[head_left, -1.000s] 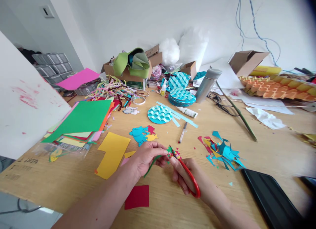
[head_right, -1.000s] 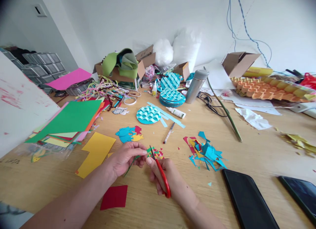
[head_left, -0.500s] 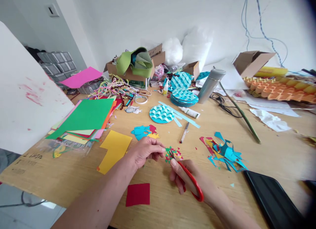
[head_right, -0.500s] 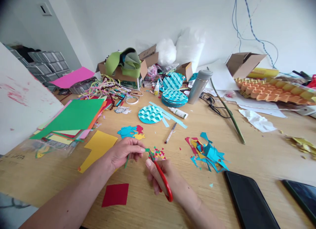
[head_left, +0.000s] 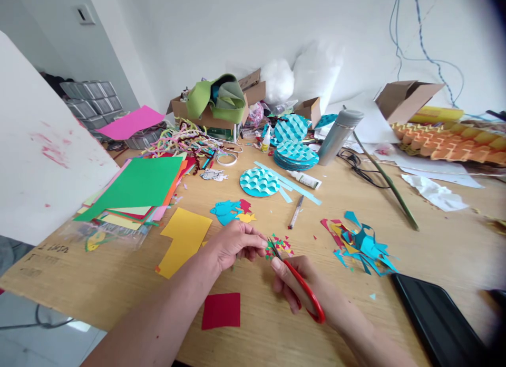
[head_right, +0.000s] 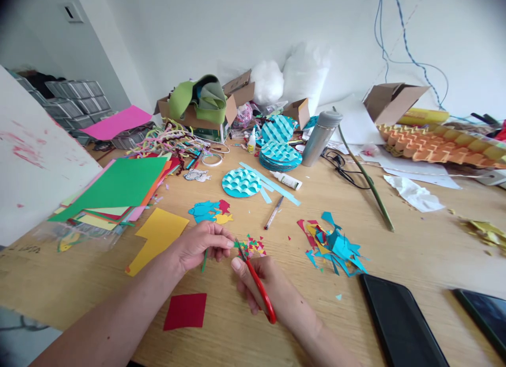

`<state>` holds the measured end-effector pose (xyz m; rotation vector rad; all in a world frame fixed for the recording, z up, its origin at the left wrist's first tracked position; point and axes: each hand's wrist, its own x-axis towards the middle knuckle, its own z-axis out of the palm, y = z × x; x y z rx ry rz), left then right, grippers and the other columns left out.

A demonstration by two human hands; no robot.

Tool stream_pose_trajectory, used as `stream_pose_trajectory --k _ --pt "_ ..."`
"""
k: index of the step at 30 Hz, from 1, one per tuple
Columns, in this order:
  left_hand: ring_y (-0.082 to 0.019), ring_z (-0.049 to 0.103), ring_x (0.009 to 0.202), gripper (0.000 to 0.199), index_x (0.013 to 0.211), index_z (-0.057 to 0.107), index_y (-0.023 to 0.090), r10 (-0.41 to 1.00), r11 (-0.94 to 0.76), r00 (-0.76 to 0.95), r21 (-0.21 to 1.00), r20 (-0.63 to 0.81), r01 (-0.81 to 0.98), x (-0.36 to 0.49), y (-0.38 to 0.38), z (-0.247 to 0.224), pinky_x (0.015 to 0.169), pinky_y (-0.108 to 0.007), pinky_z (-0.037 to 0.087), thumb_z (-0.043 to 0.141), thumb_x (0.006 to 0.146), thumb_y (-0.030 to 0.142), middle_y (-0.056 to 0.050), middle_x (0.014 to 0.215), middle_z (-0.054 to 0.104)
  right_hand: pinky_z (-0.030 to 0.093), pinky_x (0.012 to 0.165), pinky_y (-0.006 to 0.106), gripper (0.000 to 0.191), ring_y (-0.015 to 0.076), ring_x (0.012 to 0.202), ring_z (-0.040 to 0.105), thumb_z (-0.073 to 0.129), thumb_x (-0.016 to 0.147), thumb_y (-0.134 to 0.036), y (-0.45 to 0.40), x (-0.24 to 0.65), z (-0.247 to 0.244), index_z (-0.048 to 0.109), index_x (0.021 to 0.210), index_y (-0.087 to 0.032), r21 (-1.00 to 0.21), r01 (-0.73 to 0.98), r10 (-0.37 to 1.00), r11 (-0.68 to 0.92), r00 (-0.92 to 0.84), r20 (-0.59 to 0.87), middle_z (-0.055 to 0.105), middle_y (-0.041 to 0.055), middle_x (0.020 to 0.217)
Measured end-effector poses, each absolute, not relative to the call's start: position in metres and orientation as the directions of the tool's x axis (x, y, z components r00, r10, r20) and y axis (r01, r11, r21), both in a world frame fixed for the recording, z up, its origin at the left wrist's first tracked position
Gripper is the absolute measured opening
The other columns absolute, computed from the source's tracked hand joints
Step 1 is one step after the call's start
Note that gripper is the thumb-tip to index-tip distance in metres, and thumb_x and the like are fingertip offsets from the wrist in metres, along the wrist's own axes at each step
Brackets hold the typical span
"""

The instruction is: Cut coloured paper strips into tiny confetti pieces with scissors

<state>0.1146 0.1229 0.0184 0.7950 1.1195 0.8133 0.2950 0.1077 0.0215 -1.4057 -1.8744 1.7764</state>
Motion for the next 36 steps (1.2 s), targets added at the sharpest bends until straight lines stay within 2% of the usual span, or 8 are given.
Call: stream_pose_trajectory --k 12,19,36 --pt "-0.007 0.047 0.041 0.016 0.063 0.065 0.012 0.867 0.475 0.229 0.871 -0.442 -0.12 0.1135 0.1237 0.0185 0.044 -0.021 0.033 0.07 0.054 0.024 0.0 0.05 0.061 0.035 0.042 0.02 0.067 0.0076 0.036 0.043 0.033 0.079 -0.077 0.1074 0.2964 0.0232 0.052 0.058 -0.016 -0.875 0.473 0.716 -0.104 -0.575 -0.396 0.05 -0.0002 0.04" --pt "-0.007 0.047 0.04 0.016 0.063 0.065 0.012 0.865 0.482 0.221 0.868 -0.45 -0.118 0.114 0.1236 0.0182 0.043 -0.021 0.032 0.069 0.053 0.024 0.0 0.051 0.062 0.033 0.04 0.02 0.068 0.0076 0.035 0.044 0.035 0.075 -0.08 0.1069 0.2961 0.0216 0.049 0.055 -0.017 -0.869 0.487 0.723 -0.087 -0.569 -0.391 0.05 -0.0002 0.04" --pt "-0.007 0.046 0.039 0.014 0.061 0.064 0.012 0.868 0.478 0.212 0.87 -0.448 -0.122 0.1149 0.1231 0.0189 0.043 -0.021 0.032 0.069 0.053 0.023 -0.001 0.05 0.062 0.031 0.038 0.019 0.062 0.0066 0.035 0.042 0.04 0.081 -0.072 0.1076 0.2957 0.015 0.048 0.054 -0.017 -0.857 0.511 0.745 -0.057 -0.549 -0.377 0.048 -0.0011 0.041"
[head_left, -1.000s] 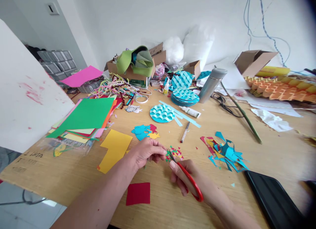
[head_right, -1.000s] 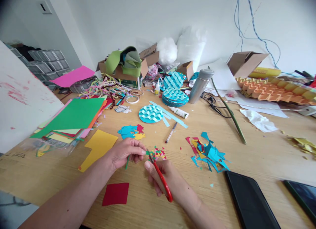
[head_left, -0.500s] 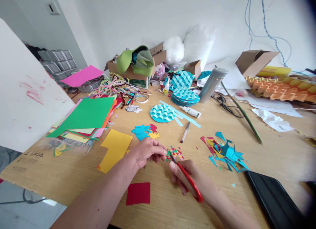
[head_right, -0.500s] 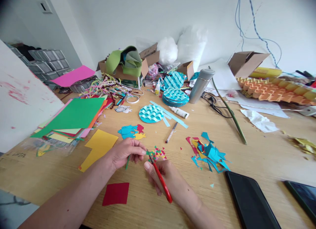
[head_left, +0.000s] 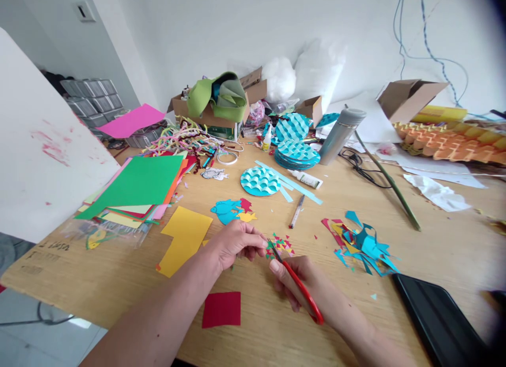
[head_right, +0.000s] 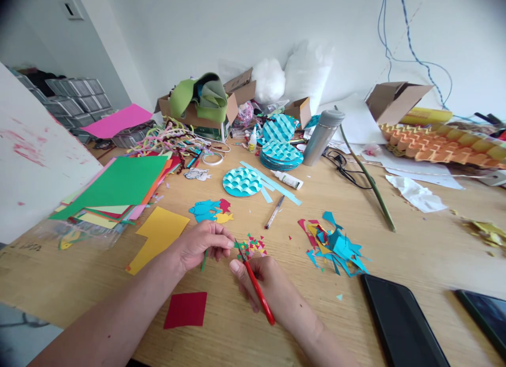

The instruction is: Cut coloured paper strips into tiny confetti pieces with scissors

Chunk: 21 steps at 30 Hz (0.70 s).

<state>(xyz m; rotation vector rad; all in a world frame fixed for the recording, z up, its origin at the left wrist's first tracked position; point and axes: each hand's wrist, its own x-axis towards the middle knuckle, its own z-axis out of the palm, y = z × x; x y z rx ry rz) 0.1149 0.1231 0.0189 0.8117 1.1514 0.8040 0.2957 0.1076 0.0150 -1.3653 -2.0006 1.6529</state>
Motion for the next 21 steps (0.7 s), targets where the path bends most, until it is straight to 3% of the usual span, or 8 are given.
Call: stream_pose_trajectory --k 21 --pt "-0.007 0.047 0.041 0.012 0.06 0.064 0.013 0.88 0.462 0.171 0.88 -0.442 -0.105 0.1175 0.1216 0.0206 0.045 -0.021 0.034 0.067 0.053 0.022 -0.001 0.05 0.062 0.028 0.038 0.021 0.056 0.0086 0.036 0.041 0.042 0.083 -0.068 0.1083 0.2971 0.0132 0.047 0.056 -0.018 -0.821 0.569 0.753 -0.035 -0.525 -0.396 0.047 -0.0008 0.043"
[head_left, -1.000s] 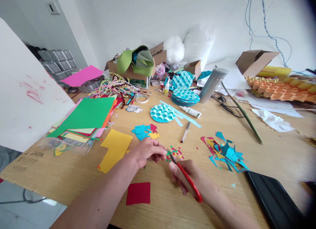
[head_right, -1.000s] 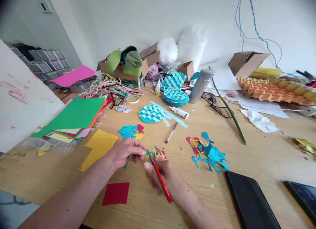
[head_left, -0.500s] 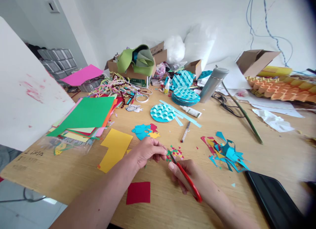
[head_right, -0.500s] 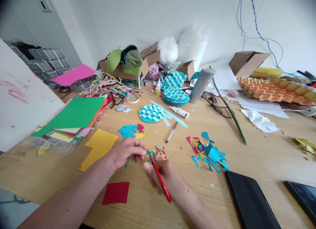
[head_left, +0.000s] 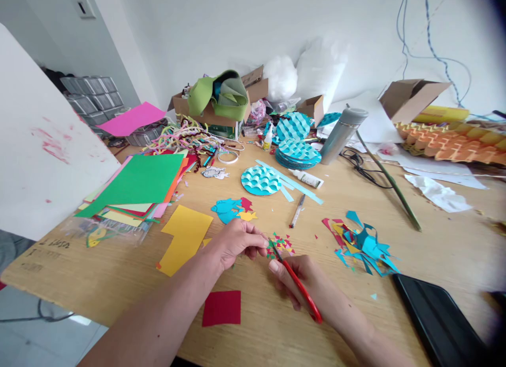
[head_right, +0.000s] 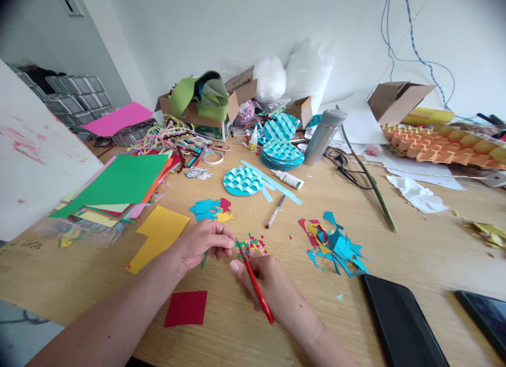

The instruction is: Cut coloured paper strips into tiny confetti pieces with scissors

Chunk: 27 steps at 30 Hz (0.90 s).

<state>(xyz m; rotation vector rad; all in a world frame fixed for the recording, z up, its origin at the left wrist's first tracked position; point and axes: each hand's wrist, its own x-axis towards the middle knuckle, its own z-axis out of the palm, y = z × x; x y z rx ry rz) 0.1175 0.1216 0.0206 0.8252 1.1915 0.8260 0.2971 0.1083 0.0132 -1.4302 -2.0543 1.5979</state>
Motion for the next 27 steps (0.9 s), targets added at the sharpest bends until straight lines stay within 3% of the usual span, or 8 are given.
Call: stream_pose_trajectory --k 27 --pt "-0.007 0.047 0.042 0.013 0.061 0.063 0.013 0.888 0.433 0.212 0.897 -0.407 -0.088 0.1134 0.1237 0.0176 0.045 -0.021 0.033 0.068 0.058 0.024 -0.001 0.053 0.062 0.028 0.033 0.019 0.053 0.0089 0.032 0.044 0.053 0.077 -0.066 0.1087 0.2951 0.0177 0.046 0.053 -0.019 -0.799 0.582 0.773 -0.154 -0.432 -0.464 0.046 -0.0018 0.043"
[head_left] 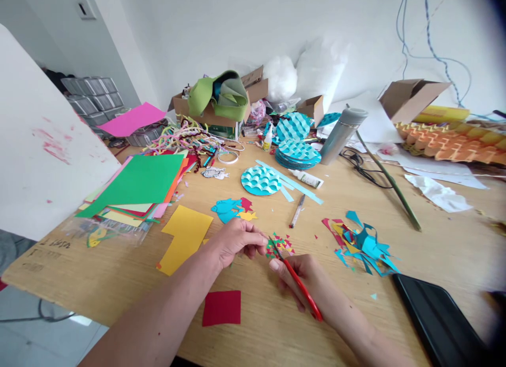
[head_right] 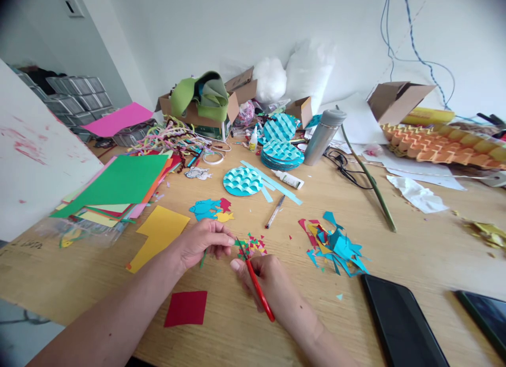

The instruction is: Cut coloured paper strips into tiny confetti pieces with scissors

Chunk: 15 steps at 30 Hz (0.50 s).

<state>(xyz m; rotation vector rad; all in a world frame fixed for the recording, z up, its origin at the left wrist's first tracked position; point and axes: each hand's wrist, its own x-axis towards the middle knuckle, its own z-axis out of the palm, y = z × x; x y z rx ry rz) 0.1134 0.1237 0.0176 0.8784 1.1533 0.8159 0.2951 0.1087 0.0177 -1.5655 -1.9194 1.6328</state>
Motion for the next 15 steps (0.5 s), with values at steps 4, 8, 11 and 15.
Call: stream_pose_trajectory --k 4,8,11,15 --pt "-0.008 0.047 0.044 0.014 0.059 0.062 0.013 0.897 0.4 0.232 0.914 -0.377 -0.061 0.1107 0.1247 0.0154 0.047 -0.022 0.035 0.068 0.061 0.026 -0.002 0.054 0.063 0.028 0.032 0.02 0.053 0.0095 0.032 0.046 0.054 0.076 -0.066 0.1094 0.2957 0.0163 0.047 0.053 -0.019 -0.803 0.575 0.775 -0.154 -0.433 -0.459 0.048 -0.0014 0.044" --pt "-0.009 0.048 0.045 0.014 0.061 0.063 0.013 0.892 0.403 0.247 0.913 -0.378 -0.061 0.1095 0.1251 0.0145 0.048 -0.022 0.035 0.069 0.06 0.026 -0.002 0.054 0.063 0.028 0.031 0.019 0.053 0.0095 0.03 0.045 0.055 0.074 -0.067 0.1103 0.2962 0.015 0.048 0.053 -0.019 -0.794 0.576 0.768 -0.195 -0.414 -0.489 0.046 -0.0026 0.041" --pt "-0.009 0.049 0.046 0.014 0.063 0.064 0.013 0.886 0.418 0.25 0.905 -0.39 -0.073 0.1091 0.1249 0.0152 0.048 -0.022 0.035 0.069 0.06 0.025 -0.003 0.055 0.063 0.027 0.031 0.019 0.053 0.0089 0.03 0.044 0.055 0.074 -0.066 0.1108 0.2962 0.0156 0.047 0.052 -0.019 -0.807 0.555 0.763 -0.2 -0.428 -0.484 0.045 -0.0036 0.038" --pt "-0.01 0.052 0.051 0.016 0.065 0.067 0.012 0.892 0.42 0.251 0.895 -0.376 -0.152 0.111 0.1242 0.0173 0.052 -0.024 0.039 0.073 0.058 0.026 -0.004 0.06 0.065 0.028 0.032 0.019 0.057 0.0087 0.029 0.042 0.049 0.076 -0.071 0.1105 0.2957 0.0174 0.05 0.054 -0.018 -0.809 0.538 0.747 -0.237 -0.432 -0.506 0.045 -0.0036 0.034"
